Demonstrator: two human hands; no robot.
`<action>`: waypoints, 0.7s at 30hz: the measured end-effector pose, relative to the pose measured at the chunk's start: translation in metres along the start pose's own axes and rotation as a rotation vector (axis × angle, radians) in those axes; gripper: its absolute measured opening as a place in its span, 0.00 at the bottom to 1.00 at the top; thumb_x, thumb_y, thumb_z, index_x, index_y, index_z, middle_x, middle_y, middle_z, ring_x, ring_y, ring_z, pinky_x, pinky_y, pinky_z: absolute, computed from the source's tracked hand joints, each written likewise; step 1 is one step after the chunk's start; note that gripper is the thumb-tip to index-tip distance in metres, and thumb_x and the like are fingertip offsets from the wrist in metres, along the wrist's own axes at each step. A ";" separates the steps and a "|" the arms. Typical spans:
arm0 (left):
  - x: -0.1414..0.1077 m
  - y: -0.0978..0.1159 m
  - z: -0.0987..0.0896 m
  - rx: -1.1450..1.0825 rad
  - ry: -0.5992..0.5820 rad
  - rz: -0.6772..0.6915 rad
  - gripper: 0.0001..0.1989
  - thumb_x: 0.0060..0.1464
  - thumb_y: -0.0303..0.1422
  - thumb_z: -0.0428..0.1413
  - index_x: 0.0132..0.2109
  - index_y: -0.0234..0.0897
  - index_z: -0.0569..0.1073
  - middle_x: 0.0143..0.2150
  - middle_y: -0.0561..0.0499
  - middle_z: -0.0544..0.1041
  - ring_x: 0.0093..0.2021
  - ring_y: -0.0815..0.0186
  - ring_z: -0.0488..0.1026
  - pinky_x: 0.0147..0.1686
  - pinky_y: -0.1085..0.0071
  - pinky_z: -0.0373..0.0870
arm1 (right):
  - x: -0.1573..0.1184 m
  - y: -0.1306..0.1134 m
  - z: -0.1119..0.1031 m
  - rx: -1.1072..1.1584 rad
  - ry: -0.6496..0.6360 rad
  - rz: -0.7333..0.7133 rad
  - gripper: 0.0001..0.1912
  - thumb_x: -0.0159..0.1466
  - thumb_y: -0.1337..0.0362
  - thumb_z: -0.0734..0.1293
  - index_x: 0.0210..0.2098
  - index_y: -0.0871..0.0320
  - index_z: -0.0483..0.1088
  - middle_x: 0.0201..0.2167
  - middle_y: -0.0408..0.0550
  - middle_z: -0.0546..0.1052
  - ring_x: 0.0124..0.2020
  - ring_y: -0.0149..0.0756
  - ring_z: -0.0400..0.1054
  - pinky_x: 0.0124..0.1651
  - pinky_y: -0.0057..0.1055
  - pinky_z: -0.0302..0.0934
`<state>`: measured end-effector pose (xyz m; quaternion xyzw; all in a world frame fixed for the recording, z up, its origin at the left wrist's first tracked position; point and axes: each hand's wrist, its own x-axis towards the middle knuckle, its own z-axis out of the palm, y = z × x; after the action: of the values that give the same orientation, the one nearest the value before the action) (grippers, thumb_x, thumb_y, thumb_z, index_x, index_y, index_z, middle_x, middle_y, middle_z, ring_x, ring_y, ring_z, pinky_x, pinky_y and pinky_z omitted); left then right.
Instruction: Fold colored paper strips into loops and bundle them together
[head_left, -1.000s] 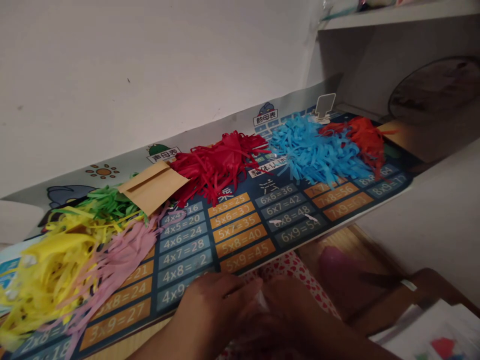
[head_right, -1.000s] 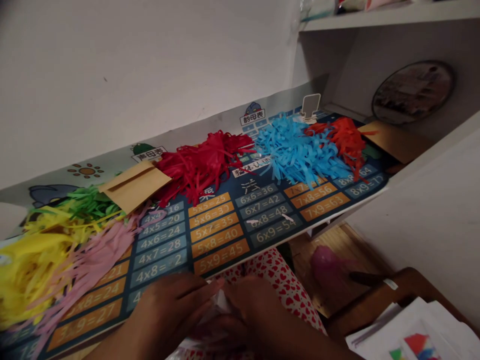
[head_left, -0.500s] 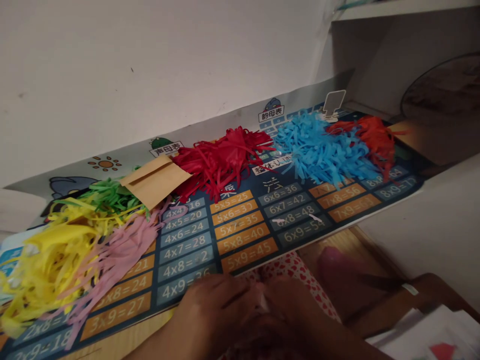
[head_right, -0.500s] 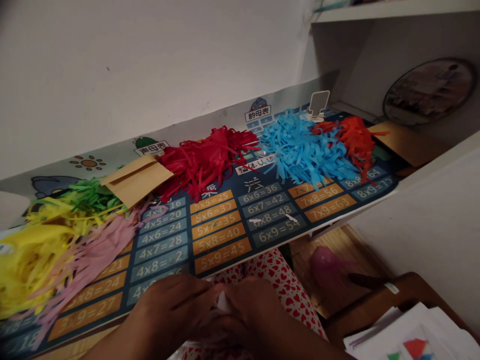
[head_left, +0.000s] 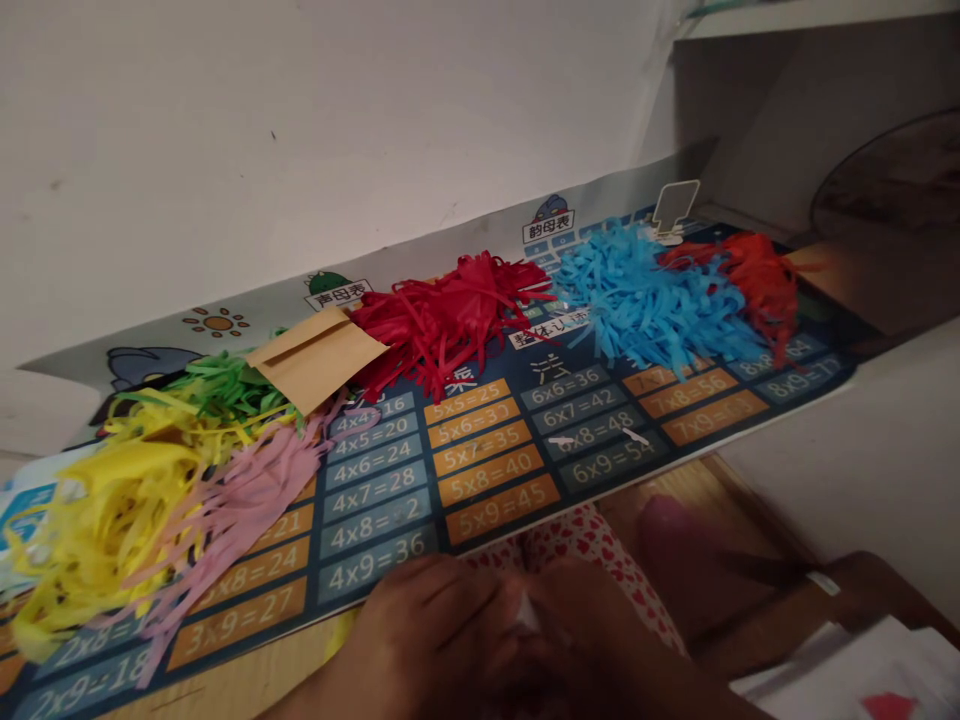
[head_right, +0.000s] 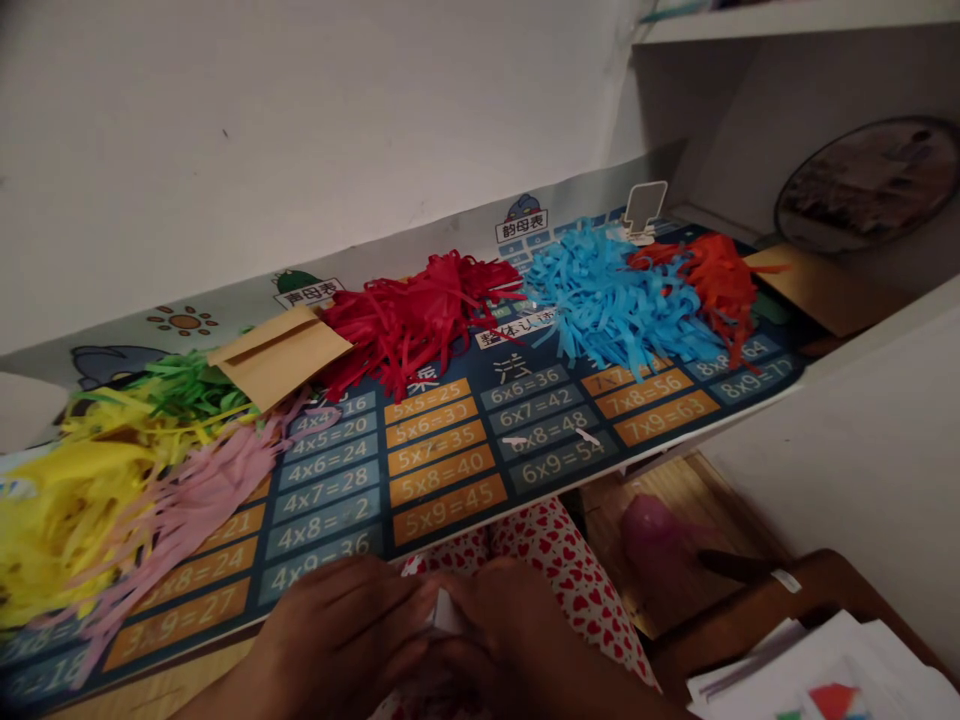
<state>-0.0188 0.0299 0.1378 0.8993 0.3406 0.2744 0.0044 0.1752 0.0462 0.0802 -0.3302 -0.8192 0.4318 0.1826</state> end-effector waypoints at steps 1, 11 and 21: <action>0.000 0.001 -0.001 0.021 0.003 0.000 0.08 0.63 0.30 0.51 0.44 0.34 0.74 0.32 0.50 0.81 0.28 0.67 0.78 0.28 0.71 0.77 | 0.000 0.000 0.000 -0.003 0.012 0.006 0.09 0.62 0.59 0.65 0.40 0.52 0.72 0.31 0.41 0.79 0.29 0.34 0.69 0.36 0.26 0.58; -0.027 -0.003 -0.003 0.162 0.014 -0.035 0.12 0.65 0.28 0.48 0.47 0.29 0.75 0.40 0.46 0.82 0.41 0.68 0.80 0.44 0.76 0.77 | -0.013 0.030 0.009 -0.057 0.234 -0.009 0.27 0.64 0.54 0.65 0.61 0.54 0.63 0.49 0.52 0.76 0.47 0.43 0.72 0.48 0.34 0.67; -0.015 0.004 -0.001 -0.093 0.053 -0.200 0.12 0.64 0.36 0.51 0.47 0.34 0.74 0.39 0.46 0.82 0.35 0.64 0.79 0.33 0.70 0.77 | 0.003 0.005 -0.009 0.119 0.285 -0.171 0.12 0.67 0.56 0.64 0.47 0.51 0.75 0.41 0.47 0.79 0.42 0.37 0.74 0.46 0.30 0.70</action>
<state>-0.0259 0.0175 0.1318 0.8520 0.4157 0.3118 0.0643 0.1805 0.0555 0.0815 -0.3059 -0.7833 0.4111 0.3520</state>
